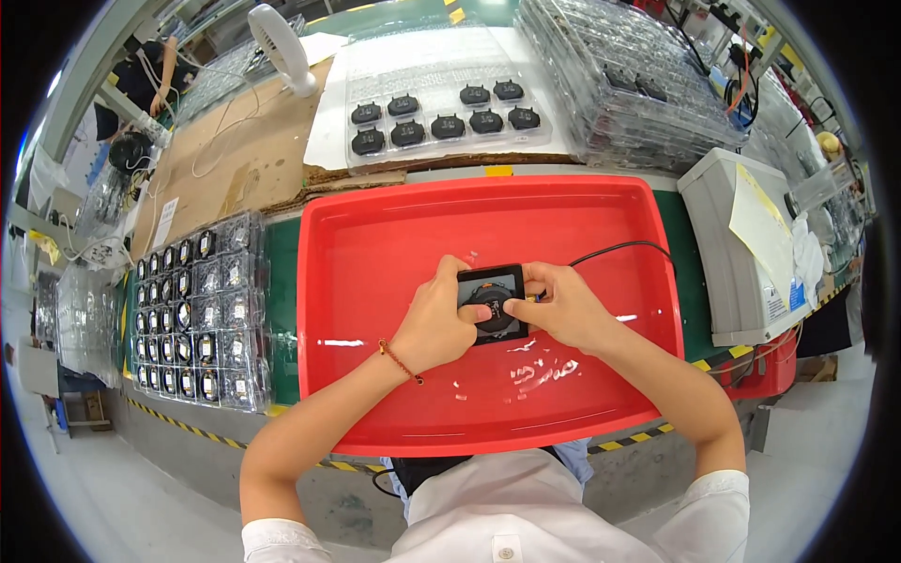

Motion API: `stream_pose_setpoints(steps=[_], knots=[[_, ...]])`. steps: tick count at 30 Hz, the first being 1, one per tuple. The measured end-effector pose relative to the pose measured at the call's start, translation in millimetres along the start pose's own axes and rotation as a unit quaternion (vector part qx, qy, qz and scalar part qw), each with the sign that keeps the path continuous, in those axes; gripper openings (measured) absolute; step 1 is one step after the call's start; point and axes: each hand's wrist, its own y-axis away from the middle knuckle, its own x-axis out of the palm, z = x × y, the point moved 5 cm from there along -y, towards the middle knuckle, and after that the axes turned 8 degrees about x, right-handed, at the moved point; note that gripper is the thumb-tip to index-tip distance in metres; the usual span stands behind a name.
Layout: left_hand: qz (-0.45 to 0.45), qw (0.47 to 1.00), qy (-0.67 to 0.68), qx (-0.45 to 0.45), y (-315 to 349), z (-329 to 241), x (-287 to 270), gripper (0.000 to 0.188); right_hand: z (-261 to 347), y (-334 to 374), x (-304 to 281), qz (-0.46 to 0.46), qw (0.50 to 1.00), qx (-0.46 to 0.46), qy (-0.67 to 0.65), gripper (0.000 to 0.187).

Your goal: The person picks up a watch from a tray, places it into a testing device, and lowers it into a red tub of water. After holding it submerged, they lift the device out, remove the watch, and place it into a different tray, repeating the process for several watches.

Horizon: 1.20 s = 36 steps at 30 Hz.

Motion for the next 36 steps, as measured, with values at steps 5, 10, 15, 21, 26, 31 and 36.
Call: stream_pose_setpoints(steps=[5,10,15,21,26,31,36], knots=[[0.026,0.998,-0.001,-0.054,-2,10,10,0.037,-17,-6,-2,-0.015,0.998,0.013,0.051,0.023],[0.023,0.999,-0.024,-0.040,0,12,11,0.036,-19,-5,1,-0.009,0.997,0.064,0.038,0.024],[0.020,0.999,-0.007,-0.037,-1,14,12,0.034,-17,-4,1,-0.003,0.997,0.071,0.029,0.025],[0.013,1.000,-0.015,-0.014,0,13,11,0.035,-16,-4,2,0.004,0.998,0.066,0.018,0.026],[0.013,0.999,-0.029,-0.005,-1,16,13,0.035,-18,-3,1,-0.003,0.997,0.072,0.021,0.026],[0.018,0.999,-0.035,-0.021,0,11,12,0.036,-19,-6,3,0.021,0.998,0.058,0.011,0.028],[0.019,0.999,-0.031,-0.019,0,13,13,0.037,-19,-5,1,-0.004,0.996,0.068,0.062,0.029]])
